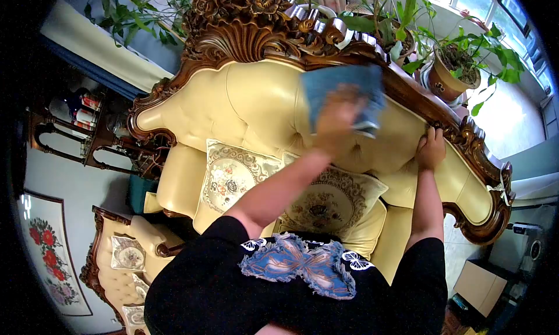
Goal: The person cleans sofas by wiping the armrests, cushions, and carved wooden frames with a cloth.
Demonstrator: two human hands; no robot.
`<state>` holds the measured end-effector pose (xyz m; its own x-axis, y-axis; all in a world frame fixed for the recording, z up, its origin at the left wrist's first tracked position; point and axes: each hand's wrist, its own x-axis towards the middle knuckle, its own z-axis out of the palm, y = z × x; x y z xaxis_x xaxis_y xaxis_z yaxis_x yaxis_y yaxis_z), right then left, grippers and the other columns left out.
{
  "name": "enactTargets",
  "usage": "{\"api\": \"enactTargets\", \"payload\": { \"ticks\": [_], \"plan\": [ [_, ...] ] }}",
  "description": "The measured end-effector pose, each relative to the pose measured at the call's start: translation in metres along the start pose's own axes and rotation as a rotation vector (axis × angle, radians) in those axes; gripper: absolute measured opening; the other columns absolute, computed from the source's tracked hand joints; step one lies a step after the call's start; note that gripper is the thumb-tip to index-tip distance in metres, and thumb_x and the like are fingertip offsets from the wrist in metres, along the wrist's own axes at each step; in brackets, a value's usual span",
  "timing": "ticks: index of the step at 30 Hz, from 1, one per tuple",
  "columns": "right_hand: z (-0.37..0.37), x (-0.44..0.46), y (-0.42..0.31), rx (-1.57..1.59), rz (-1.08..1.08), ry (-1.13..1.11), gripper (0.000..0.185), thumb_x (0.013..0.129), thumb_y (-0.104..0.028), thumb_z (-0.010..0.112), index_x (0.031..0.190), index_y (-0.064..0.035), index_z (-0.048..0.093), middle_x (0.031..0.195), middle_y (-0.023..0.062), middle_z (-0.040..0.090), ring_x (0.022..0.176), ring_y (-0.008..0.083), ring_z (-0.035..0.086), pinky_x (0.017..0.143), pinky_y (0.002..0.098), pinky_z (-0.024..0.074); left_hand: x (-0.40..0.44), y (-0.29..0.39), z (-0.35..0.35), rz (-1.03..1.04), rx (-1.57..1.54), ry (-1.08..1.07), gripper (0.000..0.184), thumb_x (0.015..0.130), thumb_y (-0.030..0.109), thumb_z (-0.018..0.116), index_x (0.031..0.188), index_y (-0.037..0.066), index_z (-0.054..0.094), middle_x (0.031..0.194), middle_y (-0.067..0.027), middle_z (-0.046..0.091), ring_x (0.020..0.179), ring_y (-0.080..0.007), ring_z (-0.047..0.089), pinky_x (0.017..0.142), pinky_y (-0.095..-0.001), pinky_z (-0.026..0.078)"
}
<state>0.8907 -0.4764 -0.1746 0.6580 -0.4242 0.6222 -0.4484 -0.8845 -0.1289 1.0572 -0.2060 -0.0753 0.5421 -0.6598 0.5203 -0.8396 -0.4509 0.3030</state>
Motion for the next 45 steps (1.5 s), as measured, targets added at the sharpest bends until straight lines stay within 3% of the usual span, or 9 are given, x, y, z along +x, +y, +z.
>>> {"api": "enactTargets", "payload": {
  "ticks": [3, 9, 15, 20, 24, 27, 30, 37, 45],
  "plan": [
    [-0.004, 0.001, -0.004, -0.014, 0.010, -0.011, 0.023, 0.081, -0.010, 0.057, 0.104, -0.0080, 0.057, 0.097, 0.0150, 0.054, 0.084, 0.0383, 0.059, 0.068, 0.0483, 0.0488, 0.007, 0.045, 0.087, 0.330, -0.019, 0.047, 0.034, 0.089, 0.019, 0.055, 0.121, 0.017, 0.067, 0.130, -0.0125, 0.063, 0.129, -0.0333, 0.052, 0.113, -0.0491, 0.035],
    [0.001, -0.002, 0.002, -0.043, 0.021, -0.048, 0.028, 0.081, -0.011, 0.059, 0.109, -0.0095, 0.057, 0.101, 0.0148, 0.054, 0.087, 0.0381, 0.059, 0.069, 0.0485, 0.0495, 0.018, 0.016, 0.047, 0.295, 0.002, 0.011, 0.032, 0.087, 0.020, 0.057, 0.117, 0.021, 0.069, 0.133, -0.0107, 0.061, 0.131, -0.0341, 0.051, 0.114, -0.0555, 0.031],
    [0.003, -0.002, 0.004, -0.050, 0.041, -0.059, 0.028, 0.080, -0.012, 0.058, 0.109, -0.0097, 0.057, 0.102, 0.0144, 0.054, 0.088, 0.0375, 0.059, 0.069, 0.0480, 0.0499, -0.039, -0.132, -0.077, -0.057, 0.517, 0.027, 0.083, 0.065, -0.006, 0.073, 0.138, 0.028, 0.056, 0.149, -0.0094, 0.047, 0.140, -0.0370, 0.041, 0.116, -0.0545, 0.029],
    [0.000, -0.001, 0.001, -0.053, 0.050, -0.070, 0.026, 0.081, -0.012, 0.057, 0.107, -0.0097, 0.057, 0.101, 0.0141, 0.054, 0.088, 0.0367, 0.059, 0.071, 0.0474, 0.0501, -0.120, -0.243, -0.099, -0.482, 0.223, 0.347, 0.066, 0.080, -0.001, 0.066, 0.143, 0.011, 0.051, 0.148, -0.0175, 0.047, 0.127, -0.0349, 0.053, 0.103, -0.0408, 0.046],
    [0.006, -0.002, 0.007, -0.055, 0.012, -0.050, 0.026, 0.083, -0.011, 0.055, 0.109, -0.0103, 0.058, 0.101, 0.0133, 0.055, 0.085, 0.0378, 0.059, 0.067, 0.0479, 0.0491, -0.129, -0.201, -0.063, -0.687, -0.090, 0.498, 0.080, 0.081, -0.006, 0.062, 0.154, 0.013, 0.033, 0.152, -0.0170, 0.041, 0.106, -0.0342, 0.060, 0.091, -0.0418, 0.051],
    [0.011, -0.003, 0.008, -0.083, 0.065, -0.042, 0.027, 0.080, -0.014, 0.059, 0.107, -0.0142, 0.059, 0.099, 0.0122, 0.057, 0.083, 0.0373, 0.060, 0.067, 0.0488, 0.0505, -0.108, -0.101, -0.015, -0.572, -0.235, 0.474, 0.082, 0.082, -0.007, 0.061, 0.154, 0.023, 0.034, 0.160, -0.0143, 0.027, 0.127, -0.0362, 0.047, 0.101, -0.0482, 0.047],
    [0.011, -0.003, 0.012, -0.094, 0.046, -0.091, 0.030, 0.083, -0.013, 0.055, 0.113, -0.0097, 0.060, 0.108, 0.0127, 0.058, 0.087, 0.0378, 0.060, 0.068, 0.0479, 0.0500, -0.108, -0.047, 0.025, -0.169, 0.215, 0.229, 0.075, 0.084, -0.002, 0.062, 0.147, 0.035, 0.045, 0.163, -0.0130, 0.023, 0.144, -0.0455, 0.029, 0.113, -0.0600, 0.032],
    [0.016, -0.003, 0.019, -0.118, 0.013, -0.136, 0.035, 0.084, -0.013, 0.054, 0.118, -0.0088, 0.060, 0.110, 0.0166, 0.060, 0.087, 0.0396, 0.062, 0.068, 0.0485, 0.0514, -0.076, -0.085, -0.021, 0.421, 0.172, -0.113, 0.052, 0.089, 0.012, 0.056, 0.135, 0.037, 0.059, 0.159, -0.0060, 0.033, 0.146, -0.0409, 0.029, 0.113, -0.0642, 0.028],
    [0.012, -0.005, 0.013, -0.108, 0.027, -0.058, 0.029, 0.081, -0.013, 0.057, 0.110, -0.0119, 0.059, 0.100, 0.0132, 0.057, 0.086, 0.0384, 0.060, 0.067, 0.0481, 0.0502, -0.061, -0.255, -0.116, -0.189, 0.296, 0.396, 0.057, 0.072, 0.008, 0.076, 0.126, 0.021, 0.067, 0.137, -0.0126, 0.059, 0.129, -0.0359, 0.053, 0.108, -0.0430, 0.044]
  ]
}}
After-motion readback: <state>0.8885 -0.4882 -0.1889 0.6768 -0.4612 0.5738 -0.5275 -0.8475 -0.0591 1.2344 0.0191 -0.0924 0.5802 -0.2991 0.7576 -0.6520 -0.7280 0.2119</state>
